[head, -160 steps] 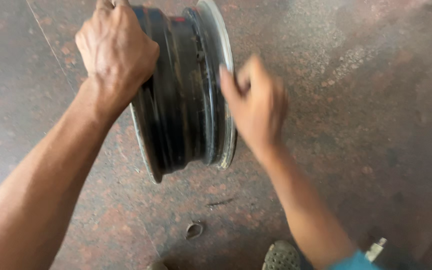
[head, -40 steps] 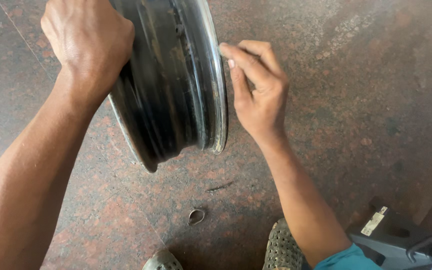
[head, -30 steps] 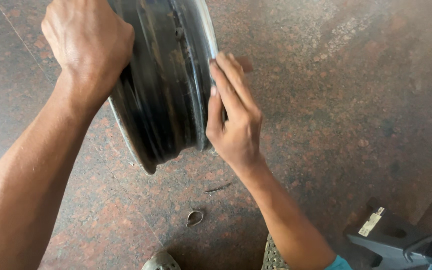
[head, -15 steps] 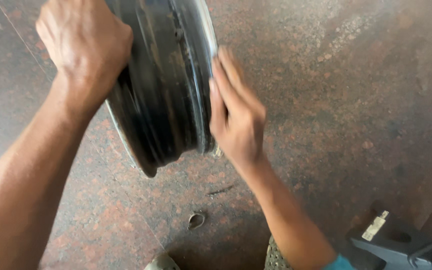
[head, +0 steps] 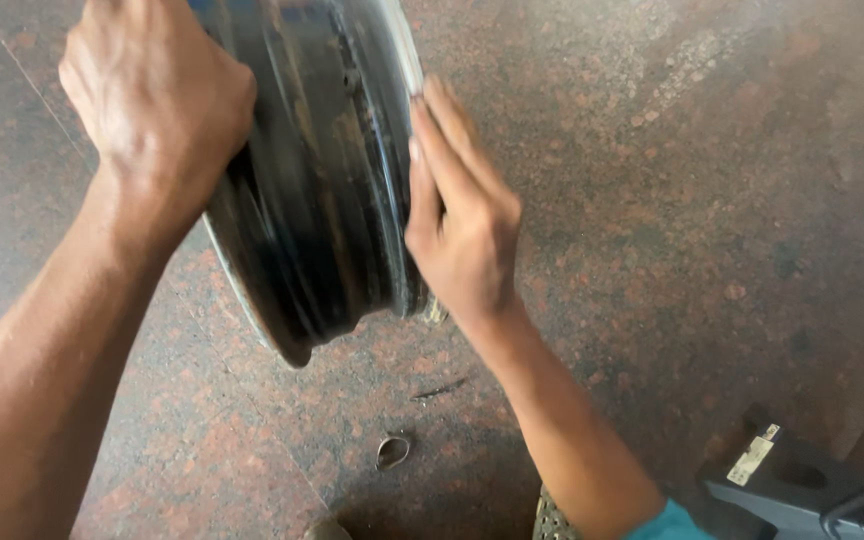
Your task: The person is sanding a dark, circular metal object, likely a wheel rim or pulley, using a small piece of sandpaper. They hold the object with their left hand and rub the sandpaper against the outer rim and inner grooves with their right hand. The person rotates the object periodically to access different sections of the surface.
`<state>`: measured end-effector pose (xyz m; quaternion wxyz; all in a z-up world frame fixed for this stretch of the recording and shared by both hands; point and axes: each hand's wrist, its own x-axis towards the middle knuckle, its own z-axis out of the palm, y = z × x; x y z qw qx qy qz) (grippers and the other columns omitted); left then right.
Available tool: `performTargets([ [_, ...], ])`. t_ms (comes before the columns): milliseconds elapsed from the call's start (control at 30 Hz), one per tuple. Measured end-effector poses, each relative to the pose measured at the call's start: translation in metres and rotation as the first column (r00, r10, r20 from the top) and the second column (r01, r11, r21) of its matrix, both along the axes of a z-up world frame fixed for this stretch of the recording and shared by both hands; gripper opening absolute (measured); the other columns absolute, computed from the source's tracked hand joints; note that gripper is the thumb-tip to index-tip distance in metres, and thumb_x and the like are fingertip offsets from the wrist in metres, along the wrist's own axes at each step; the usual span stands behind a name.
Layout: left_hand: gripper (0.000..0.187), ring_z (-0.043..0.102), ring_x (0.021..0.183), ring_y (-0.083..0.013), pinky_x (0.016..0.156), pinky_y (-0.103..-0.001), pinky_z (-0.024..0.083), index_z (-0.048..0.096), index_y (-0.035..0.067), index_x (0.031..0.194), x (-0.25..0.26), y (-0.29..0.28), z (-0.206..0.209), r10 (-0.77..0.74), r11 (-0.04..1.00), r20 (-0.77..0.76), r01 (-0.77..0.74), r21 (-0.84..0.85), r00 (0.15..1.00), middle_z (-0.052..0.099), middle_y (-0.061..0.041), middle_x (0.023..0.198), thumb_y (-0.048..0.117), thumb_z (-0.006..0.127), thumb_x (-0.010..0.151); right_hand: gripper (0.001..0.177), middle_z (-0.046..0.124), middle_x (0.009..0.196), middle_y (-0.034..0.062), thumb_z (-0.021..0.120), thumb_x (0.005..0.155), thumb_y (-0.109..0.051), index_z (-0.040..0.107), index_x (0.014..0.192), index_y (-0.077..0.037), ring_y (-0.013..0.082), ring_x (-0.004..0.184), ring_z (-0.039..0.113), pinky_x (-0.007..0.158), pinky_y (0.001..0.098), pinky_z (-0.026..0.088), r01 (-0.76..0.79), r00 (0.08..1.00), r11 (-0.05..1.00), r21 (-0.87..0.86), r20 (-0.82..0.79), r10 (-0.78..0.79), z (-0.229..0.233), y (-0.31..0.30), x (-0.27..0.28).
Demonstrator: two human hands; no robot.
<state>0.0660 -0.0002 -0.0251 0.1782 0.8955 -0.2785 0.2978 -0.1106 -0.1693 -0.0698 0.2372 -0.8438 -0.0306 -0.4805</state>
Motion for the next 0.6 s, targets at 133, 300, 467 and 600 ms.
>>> performTargets([
  [133, 0.014, 0.069, 0.06, -0.0377, 0.052, -0.047, 0.057, 0.068, -0.008, 0.092, 0.0, -0.001, 0.006, -0.002, 1.0, 0.105, 0.002, 0.001, 0.994, 0.066, -0.025, 0.074, -0.005, 0.067, 0.078, 0.024, 0.06, 0.136, 0.0327, 0.057, 0.108, 0.003, 0.062, 0.129, 0.012, 0.0428, 0.131, 0.062, 0.107, 0.039, 0.055, 0.002, 1.0, 0.997, 0.077, -0.01, -0.002, -0.004, 0.013, -0.023],
  [300, 0.006, 0.069, 0.063, -0.0413, 0.056, -0.051, 0.056, 0.067, -0.008, 0.091, 0.001, -0.001, -0.001, 0.002, 1.0, -0.05, -0.003, -0.012, 0.999, 0.065, -0.026, 0.074, -0.004, 0.067, 0.086, 0.023, 0.062, 0.137, 0.0289, 0.059, 0.108, 0.002, 0.063, 0.129, 0.009, 0.0421, 0.132, 0.062, 0.11, 0.0406, 0.055, 0.0, 1.0, 1.0, 0.02, 0.022, -0.001, -0.014, 0.0, 0.001],
  [467, 0.019, 0.069, 0.066, -0.0419, 0.054, -0.051, 0.056, 0.066, -0.012, 0.095, -0.001, -0.005, 0.009, -0.006, 1.0, 0.029, 0.006, -0.027, 1.0, 0.066, -0.029, 0.08, -0.005, 0.068, 0.078, 0.025, 0.06, 0.139, 0.0297, 0.059, 0.106, 0.006, 0.062, 0.13, 0.01, 0.0435, 0.134, 0.06, 0.11, 0.0414, 0.054, 0.01, 1.0, 0.999, 0.037, 0.023, -0.011, -0.007, 0.012, -0.016],
  [600, 0.017, 0.07, 0.073, -0.0439, 0.063, -0.052, 0.058, 0.065, -0.009, 0.097, -0.003, -0.009, 0.007, 0.068, 0.998, -0.036, -0.067, 0.021, 0.997, 0.067, -0.029, 0.089, -0.002, 0.066, 0.081, 0.024, 0.062, 0.137, 0.0289, 0.06, 0.104, 0.006, 0.064, 0.128, 0.009, 0.0437, 0.132, 0.06, 0.108, 0.0387, 0.054, 0.01, 1.0, 1.0, 0.006, 0.024, -0.01, -0.002, 0.003, 0.004],
])
